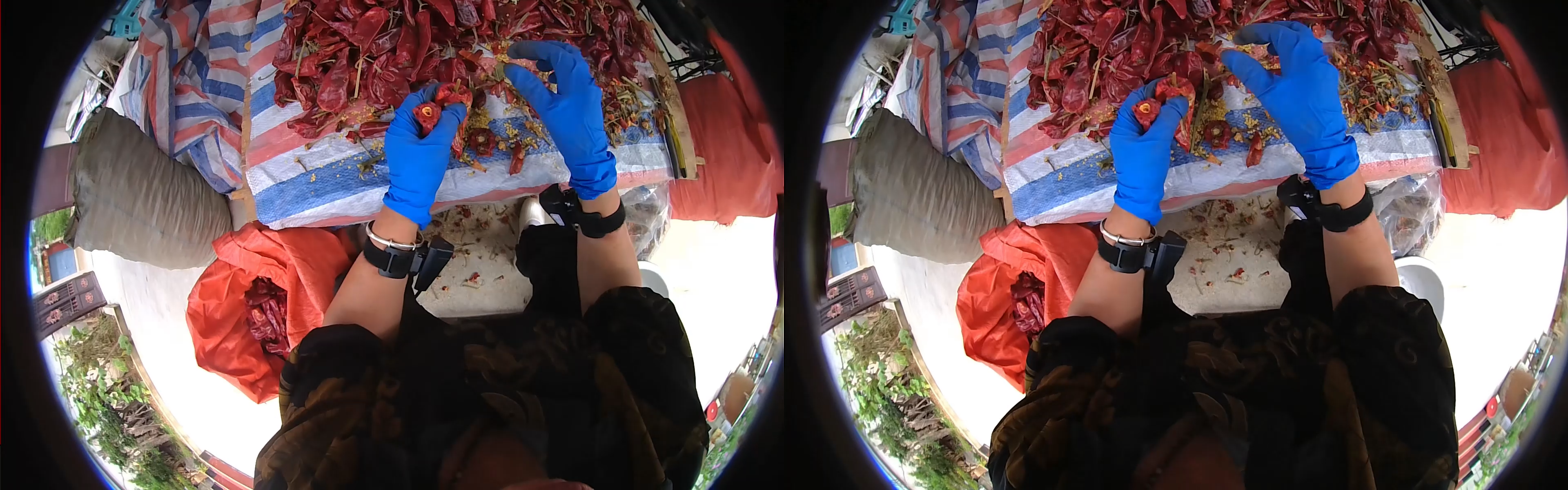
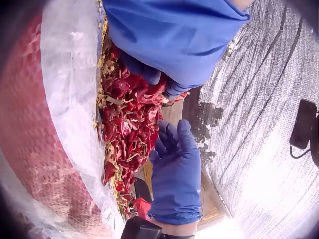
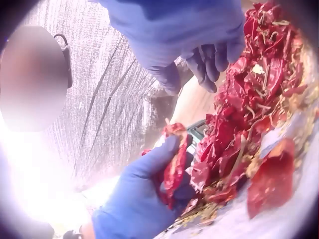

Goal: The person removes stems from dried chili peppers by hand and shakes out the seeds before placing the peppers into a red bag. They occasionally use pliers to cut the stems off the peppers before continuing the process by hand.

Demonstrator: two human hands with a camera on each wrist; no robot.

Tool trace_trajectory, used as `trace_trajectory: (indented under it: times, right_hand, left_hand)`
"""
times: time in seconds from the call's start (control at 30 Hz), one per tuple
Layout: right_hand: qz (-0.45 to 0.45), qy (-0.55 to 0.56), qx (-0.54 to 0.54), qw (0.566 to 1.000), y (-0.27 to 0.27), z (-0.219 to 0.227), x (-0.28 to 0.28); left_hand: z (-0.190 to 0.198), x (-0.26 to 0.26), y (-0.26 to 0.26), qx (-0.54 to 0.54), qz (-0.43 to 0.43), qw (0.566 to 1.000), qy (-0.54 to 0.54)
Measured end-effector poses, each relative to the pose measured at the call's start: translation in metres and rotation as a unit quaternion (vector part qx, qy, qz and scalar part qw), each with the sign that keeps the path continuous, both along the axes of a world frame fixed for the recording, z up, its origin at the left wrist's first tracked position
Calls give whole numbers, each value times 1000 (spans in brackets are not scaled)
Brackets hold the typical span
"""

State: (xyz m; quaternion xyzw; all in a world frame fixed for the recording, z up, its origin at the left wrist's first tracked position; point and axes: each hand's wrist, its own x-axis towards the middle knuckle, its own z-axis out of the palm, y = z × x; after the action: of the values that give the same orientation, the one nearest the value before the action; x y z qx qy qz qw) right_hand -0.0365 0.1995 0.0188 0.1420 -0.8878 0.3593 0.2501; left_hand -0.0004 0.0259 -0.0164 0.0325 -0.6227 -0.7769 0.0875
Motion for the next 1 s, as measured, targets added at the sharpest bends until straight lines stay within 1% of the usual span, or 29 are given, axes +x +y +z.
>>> trace_trajectory:
  times: [0.03, 0.07, 0.1, 0.13, 0.2, 0.27, 0.3, 0.33, 0.37, 0.4, 0.43, 0.47, 0.5, 0.53, 0.57, 0.6, 0.63, 0.67, 0.7, 0.73, 0.77, 0.8, 0.83, 0.87, 0.9, 0.93, 0.97, 1.0]
  right_hand:
    - [47, -67, -95, 992, -10, 2, 8]
    - [44, -69, -95, 992, -16, 1, 12]
    - [94, -117, -141, 979, -20, -3, 14]
    - [144, -164, -186, 958, -24, -4, 17]
    - [150, -171, -174, 958, -25, -2, 19]
    - [180, -195, -186, 946, -22, -6, 18]
    - [180, -195, -186, 946, -22, -8, 18]
    - [159, -185, -169, 955, -23, -10, 18]
    - [138, -175, -152, 963, -23, -11, 19]
    - [137, -176, -152, 963, -24, -12, 18]
    - [160, -224, -232, 933, -26, -12, 17]
    - [181, -270, -311, 893, -27, -12, 17]
    - [181, -271, -311, 893, -28, -13, 18]
    - [188, -344, -414, 821, -29, -15, 18]
    - [191, -410, -509, 732, -29, -17, 19]
    - [191, -410, -509, 732, -28, -22, 19]
    - [226, -460, -576, 637, -27, -29, 18]
    - [258, -502, -632, 531, -27, -32, 17]
    - [258, -502, -633, 530, -28, -31, 18]
    - [241, -512, -671, 480, -32, -30, 21]
    - [222, -520, -706, 427, -36, -27, 24]
    - [223, -520, -705, 427, -40, -24, 27]
    - [194, -468, -708, 493, -45, -20, 31]
    - [163, -411, -705, 554, -47, -18, 32]
    - [164, -411, -705, 554, -46, -17, 30]
    - [141, -304, -580, 743, -45, -17, 26]
    - [110, -176, -417, 885, -43, -16, 23]
    - [110, -175, -417, 885, -43, -15, 23]
  left_hand:
    - [-3, 0, 1, 0, -4, 1000, -2]
    - [-7, 1, 2, -60, -2, 998, 23]
    - [-10, 1, 2, -120, -1, 992, 49]
    - [-12, 2, 2, -120, -2, 992, 48]
    - [-13, 1, 2, -225, -6, 970, 96]
    - [-9, 5, 3, -244, -19, 964, 99]
    - [-7, 6, 3, -263, -32, 959, 102]
    - [-8, 6, 3, -263, -33, 959, 102]
    - [-10, 6, 2, -286, -18, 945, 156]
    - [-12, 5, 1, -308, -4, 928, 209]
    - [-14, 4, 0, -308, -4, 928, 209]
    - [-16, 3, -2, -318, 6, 913, 254]
    - [-16, 2, -3, -327, 17, 896, 299]
    - [-15, 2, -5, -327, 17, 896, 300]
    - [-13, 3, -7, -367, 20, 881, 298]
    - [-11, 4, -8, -406, 23, 864, 296]
    - [-9, 5, -8, -406, 22, 864, 296]
    - [-7, 5, -8, -409, 26, 861, 302]
    - [-7, 5, -8, -413, 31, 857, 307]
    - [-8, 5, -8, -413, 31, 857, 307]
    - [-11, 5, -8, -412, 48, 852, 320]
    - [-14, 5, -7, -411, 66, 846, 333]
    - [-18, 3, -6, -412, 67, 845, 333]
    - [-23, 0, -3, -385, 65, 867, 308]
    - [-19, -1, 1, -357, 63, 888, 282]
    - [-15, 2, 5, -357, 64, 888, 283]
    - [-10, 6, 10, -297, 22, 931, 210]
    - [-3, 9, 13, -234, -20, 963, 135]
